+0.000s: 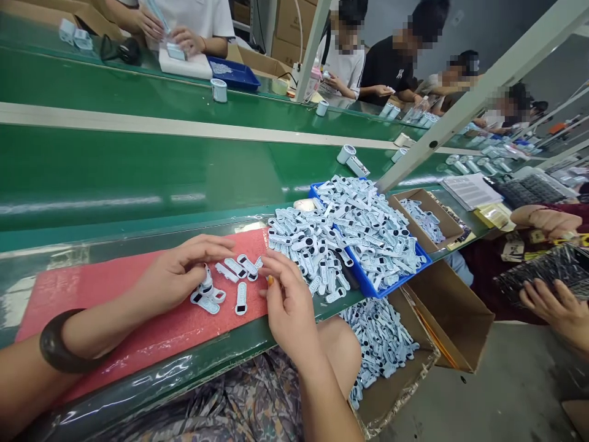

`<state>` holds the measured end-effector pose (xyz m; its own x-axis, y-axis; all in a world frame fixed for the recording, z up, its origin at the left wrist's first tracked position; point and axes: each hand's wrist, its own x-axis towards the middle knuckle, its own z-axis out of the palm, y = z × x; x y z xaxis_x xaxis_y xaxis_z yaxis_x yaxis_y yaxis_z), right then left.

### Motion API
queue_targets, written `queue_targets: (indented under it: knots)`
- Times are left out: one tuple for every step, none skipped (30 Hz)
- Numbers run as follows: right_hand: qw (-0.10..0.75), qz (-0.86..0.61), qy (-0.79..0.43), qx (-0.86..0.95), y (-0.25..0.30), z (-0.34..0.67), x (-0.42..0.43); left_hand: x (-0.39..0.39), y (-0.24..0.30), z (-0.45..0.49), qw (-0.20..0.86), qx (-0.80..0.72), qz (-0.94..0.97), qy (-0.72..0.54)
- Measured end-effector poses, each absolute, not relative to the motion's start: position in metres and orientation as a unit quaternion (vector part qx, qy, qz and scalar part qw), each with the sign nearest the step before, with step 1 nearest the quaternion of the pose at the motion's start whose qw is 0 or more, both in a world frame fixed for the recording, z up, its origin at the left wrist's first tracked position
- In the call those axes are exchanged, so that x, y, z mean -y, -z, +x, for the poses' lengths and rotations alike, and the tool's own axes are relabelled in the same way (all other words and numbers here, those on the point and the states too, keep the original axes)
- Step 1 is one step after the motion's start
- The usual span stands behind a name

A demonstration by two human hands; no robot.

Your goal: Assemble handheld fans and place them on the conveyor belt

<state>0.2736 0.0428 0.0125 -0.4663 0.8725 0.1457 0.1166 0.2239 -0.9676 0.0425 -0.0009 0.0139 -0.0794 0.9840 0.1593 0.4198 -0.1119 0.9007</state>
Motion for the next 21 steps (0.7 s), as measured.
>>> queue_targets:
  knots:
    - [0.368,-0.359,-0.489,0.704,-0.014,0.274,-0.042,0.001,-0.014,0.042,0.325,-0.585,0.595,-0.445]
    - [0.365,-0.357,-0.461,0.726,-0.016,0.274,-0.042,0.001,-0.014,0.042,0.335,-0.581,0.589,-0.451]
    - [0.36,-0.353,-0.428,0.75,-0.018,0.274,-0.041,0.0,-0.014,0.042,0.349,-0.574,0.579,-0.461]
    - [0.352,-0.349,-0.395,0.773,-0.02,0.272,-0.04,0.0,-0.014,0.042,0.364,-0.565,0.568,-0.476]
    - [0.34,-0.346,-0.366,0.794,-0.022,0.27,-0.038,-0.001,-0.013,0.042,0.38,-0.553,0.555,-0.491]
    - [0.324,-0.346,-0.344,0.811,-0.023,0.267,-0.036,-0.001,-0.013,0.042,0.395,-0.542,0.544,-0.504]
    - [0.304,-0.349,-0.328,0.824,-0.025,0.263,-0.033,-0.002,-0.012,0.042,0.408,-0.533,0.534,-0.515]
    - [0.283,-0.355,-0.313,0.834,-0.025,0.259,-0.03,-0.002,-0.01,0.042,0.417,-0.525,0.525,-0.523]
    - [0.263,-0.362,-0.293,0.845,-0.026,0.254,-0.027,-0.002,-0.009,0.042,0.424,-0.519,0.519,-0.531]
    - [0.246,-0.371,-0.269,0.854,-0.025,0.249,-0.024,-0.003,-0.008,0.042,0.429,-0.514,0.513,-0.538]
    - [0.231,-0.381,-0.244,0.861,-0.024,0.244,-0.022,-0.003,-0.007,0.042,0.433,-0.509,0.507,-0.545]
    - [0.219,-0.393,-0.221,0.866,-0.023,0.239,-0.021,-0.003,-0.006,0.043,0.436,-0.505,0.5,-0.552]
    - [0.209,-0.404,-0.2,0.868,-0.022,0.235,-0.02,-0.003,-0.005,0.043,0.44,-0.501,0.493,-0.559]
    - [0.203,-0.413,-0.183,0.869,-0.02,0.232,-0.019,-0.003,-0.005,0.043,0.446,-0.497,0.486,-0.564]
    - [0.199,-0.419,-0.173,0.869,-0.019,0.229,-0.019,-0.003,-0.005,0.043,0.451,-0.493,0.479,-0.569]
    - [0.198,-0.423,-0.168,0.868,-0.018,0.228,-0.019,-0.003,-0.005,0.044,0.457,-0.488,0.471,-0.575]
    - [0.2,-0.424,-0.168,0.867,-0.018,0.227,-0.019,-0.003,-0.005,0.044,0.465,-0.482,0.464,-0.58]
    - [0.202,-0.425,-0.17,0.866,-0.017,0.226,-0.019,-0.002,-0.005,0.045,0.476,-0.474,0.455,-0.584]
    - [0.203,-0.427,-0.174,0.864,-0.018,0.225,-0.019,-0.002,-0.006,0.045,0.49,-0.464,0.445,-0.588]
    - [0.203,-0.431,-0.178,0.861,-0.018,0.225,-0.019,-0.002,-0.007,0.046,0.508,-0.451,0.434,-0.592]
    - [0.202,-0.435,-0.182,0.858,-0.018,0.224,-0.019,-0.001,-0.009,0.048,0.526,-0.435,0.423,-0.596]
